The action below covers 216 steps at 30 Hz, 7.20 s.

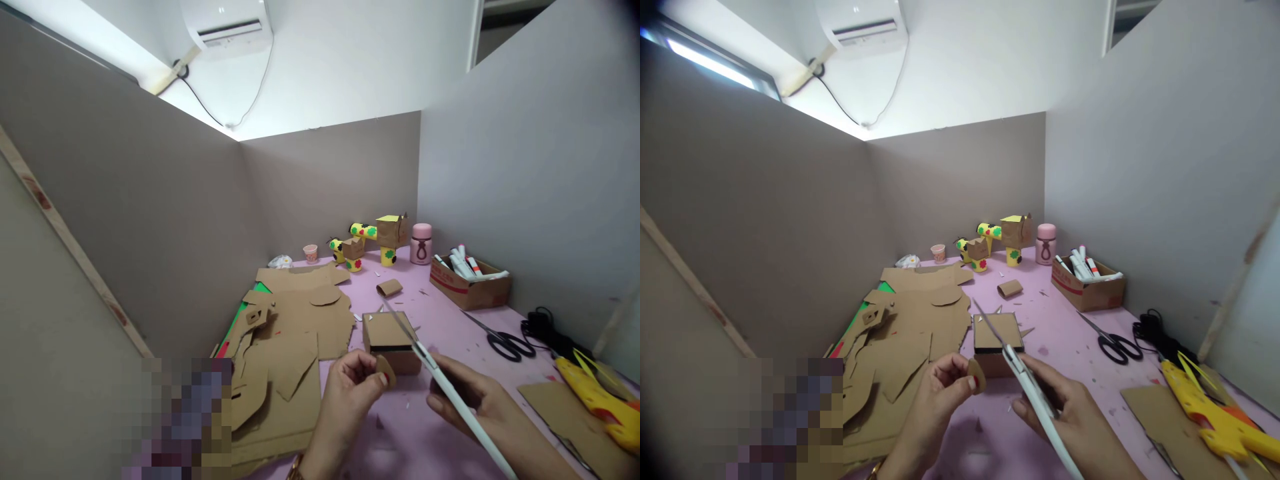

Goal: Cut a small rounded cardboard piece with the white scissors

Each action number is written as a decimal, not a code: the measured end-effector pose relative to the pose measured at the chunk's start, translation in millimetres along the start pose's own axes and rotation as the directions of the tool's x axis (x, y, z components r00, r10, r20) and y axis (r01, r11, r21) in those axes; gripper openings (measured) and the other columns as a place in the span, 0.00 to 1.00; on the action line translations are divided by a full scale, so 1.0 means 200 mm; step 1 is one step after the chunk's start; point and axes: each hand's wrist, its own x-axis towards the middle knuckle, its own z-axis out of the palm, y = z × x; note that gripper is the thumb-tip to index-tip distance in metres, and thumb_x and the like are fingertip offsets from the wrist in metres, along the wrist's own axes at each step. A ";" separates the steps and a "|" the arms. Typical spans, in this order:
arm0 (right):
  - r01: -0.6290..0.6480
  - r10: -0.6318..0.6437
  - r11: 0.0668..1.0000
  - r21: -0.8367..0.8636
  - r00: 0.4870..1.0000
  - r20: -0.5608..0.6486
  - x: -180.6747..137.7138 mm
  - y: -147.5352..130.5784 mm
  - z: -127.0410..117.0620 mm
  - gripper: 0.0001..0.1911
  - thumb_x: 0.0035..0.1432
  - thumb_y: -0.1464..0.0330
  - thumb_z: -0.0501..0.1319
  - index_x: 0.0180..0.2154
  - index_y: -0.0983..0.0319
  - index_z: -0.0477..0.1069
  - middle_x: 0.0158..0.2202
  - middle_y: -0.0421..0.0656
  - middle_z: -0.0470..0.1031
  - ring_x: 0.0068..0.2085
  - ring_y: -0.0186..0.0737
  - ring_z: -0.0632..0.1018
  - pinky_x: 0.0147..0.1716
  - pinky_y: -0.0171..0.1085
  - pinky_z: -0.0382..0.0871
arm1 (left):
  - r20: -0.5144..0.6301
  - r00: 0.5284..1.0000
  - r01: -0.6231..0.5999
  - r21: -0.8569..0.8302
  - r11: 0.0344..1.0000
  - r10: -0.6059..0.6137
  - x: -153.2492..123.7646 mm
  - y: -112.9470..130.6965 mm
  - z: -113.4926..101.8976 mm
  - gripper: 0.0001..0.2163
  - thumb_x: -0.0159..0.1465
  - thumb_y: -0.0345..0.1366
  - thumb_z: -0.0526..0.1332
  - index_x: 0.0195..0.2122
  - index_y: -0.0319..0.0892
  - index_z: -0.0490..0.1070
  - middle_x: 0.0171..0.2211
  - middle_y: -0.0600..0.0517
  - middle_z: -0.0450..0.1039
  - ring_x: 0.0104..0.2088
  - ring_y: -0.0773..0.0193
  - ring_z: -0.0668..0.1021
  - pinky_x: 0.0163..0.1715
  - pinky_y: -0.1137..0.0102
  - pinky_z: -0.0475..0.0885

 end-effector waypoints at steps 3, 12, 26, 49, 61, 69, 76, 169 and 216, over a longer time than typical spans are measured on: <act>0.014 -0.010 0.989 0.148 1.000 -0.028 -0.01 -0.03 0.02 0.21 0.52 0.67 0.63 0.49 0.57 0.66 0.26 0.35 0.70 0.28 0.34 0.71 0.29 0.31 0.67 | 0.096 0.993 0.060 0.070 0.996 -0.067 0.00 -0.01 0.03 0.04 0.48 0.29 0.63 0.22 0.38 0.67 0.19 0.55 0.66 0.22 0.70 0.64 0.24 0.74 0.58; -0.011 -0.002 0.977 0.212 0.998 0.065 -0.02 -0.10 0.05 0.24 0.43 0.80 0.61 0.45 0.62 0.70 0.23 0.34 0.67 0.24 0.32 0.68 0.26 0.31 0.63 | 0.247 0.949 0.128 0.265 0.956 -0.196 -0.02 -0.08 0.10 0.03 0.45 0.26 0.62 0.19 0.38 0.68 0.17 0.55 0.67 0.21 0.68 0.66 0.24 0.72 0.60; 0.047 0.051 0.905 0.424 0.975 -0.216 -0.01 -0.05 0.06 0.22 0.51 0.66 0.65 0.47 0.61 0.62 0.28 0.35 0.67 0.29 0.34 0.68 0.30 0.34 0.64 | 0.201 0.866 -0.485 0.562 0.670 0.459 -0.08 -0.17 0.12 0.15 0.58 0.30 0.61 0.47 0.43 0.70 0.38 0.45 0.78 0.36 0.59 0.78 0.37 0.68 0.72; 0.011 0.095 0.893 0.450 0.973 -0.212 -0.01 -0.02 0.08 0.24 0.51 0.64 0.65 0.48 0.59 0.61 0.26 0.33 0.66 0.25 0.30 0.65 0.25 0.31 0.61 | 0.088 0.967 -0.255 0.279 0.926 0.240 -0.05 -0.19 0.12 0.20 0.58 0.35 0.62 0.52 0.45 0.66 0.40 0.45 0.76 0.38 0.59 0.77 0.36 0.69 0.72; -0.011 0.094 0.910 0.415 0.979 -0.181 -0.01 -0.05 0.11 0.25 0.42 0.70 0.70 0.44 0.61 0.67 0.21 0.33 0.68 0.25 0.33 0.69 0.27 0.32 0.64 | -0.088 0.996 0.005 -0.147 0.989 -0.018 -0.02 -0.08 0.13 0.11 0.48 0.38 0.69 0.31 0.39 0.77 0.22 0.53 0.75 0.24 0.68 0.73 0.27 0.73 0.68; -0.036 0.094 0.747 0.663 0.994 -0.051 -0.01 -0.03 0.12 0.28 0.41 0.61 0.70 0.45 0.60 0.67 0.21 0.35 0.70 0.19 0.30 0.69 0.18 0.29 0.59 | 0.188 0.981 0.028 -0.391 0.920 0.050 -0.03 -0.07 0.13 0.12 0.49 0.31 0.70 0.36 0.44 0.77 0.24 0.55 0.78 0.24 0.71 0.76 0.28 0.77 0.69; -0.130 0.120 0.628 0.767 0.990 0.069 -0.03 -0.03 0.12 0.26 0.43 0.64 0.70 0.45 0.61 0.67 0.20 0.35 0.71 0.20 0.29 0.70 0.20 0.29 0.63 | 0.214 0.976 0.070 -0.438 0.896 0.028 -0.02 -0.06 0.13 0.10 0.49 0.29 0.70 0.33 0.41 0.76 0.27 0.52 0.80 0.26 0.67 0.79 0.29 0.75 0.71; 0.220 -0.193 0.759 -0.613 0.975 0.112 -0.06 -0.08 -0.02 0.27 0.51 0.68 0.60 0.54 0.59 0.63 0.41 0.49 0.72 0.45 0.49 0.75 0.43 0.42 0.71 | -0.153 0.987 -0.083 -0.263 0.961 0.043 0.03 -0.07 0.00 0.04 0.51 0.33 0.68 0.27 0.39 0.76 0.23 0.53 0.76 0.26 0.68 0.73 0.30 0.74 0.66; 0.046 -0.003 0.944 0.326 0.991 -0.131 -0.03 -0.07 0.09 0.24 0.48 0.72 0.65 0.48 0.55 0.64 0.27 0.33 0.70 0.30 0.32 0.73 0.34 0.30 0.67 | -0.052 0.932 0.263 -0.584 0.768 -0.358 -0.03 -0.12 0.17 0.12 0.42 0.31 0.73 0.27 0.36 0.74 0.21 0.51 0.78 0.20 0.72 0.77 0.23 0.79 0.73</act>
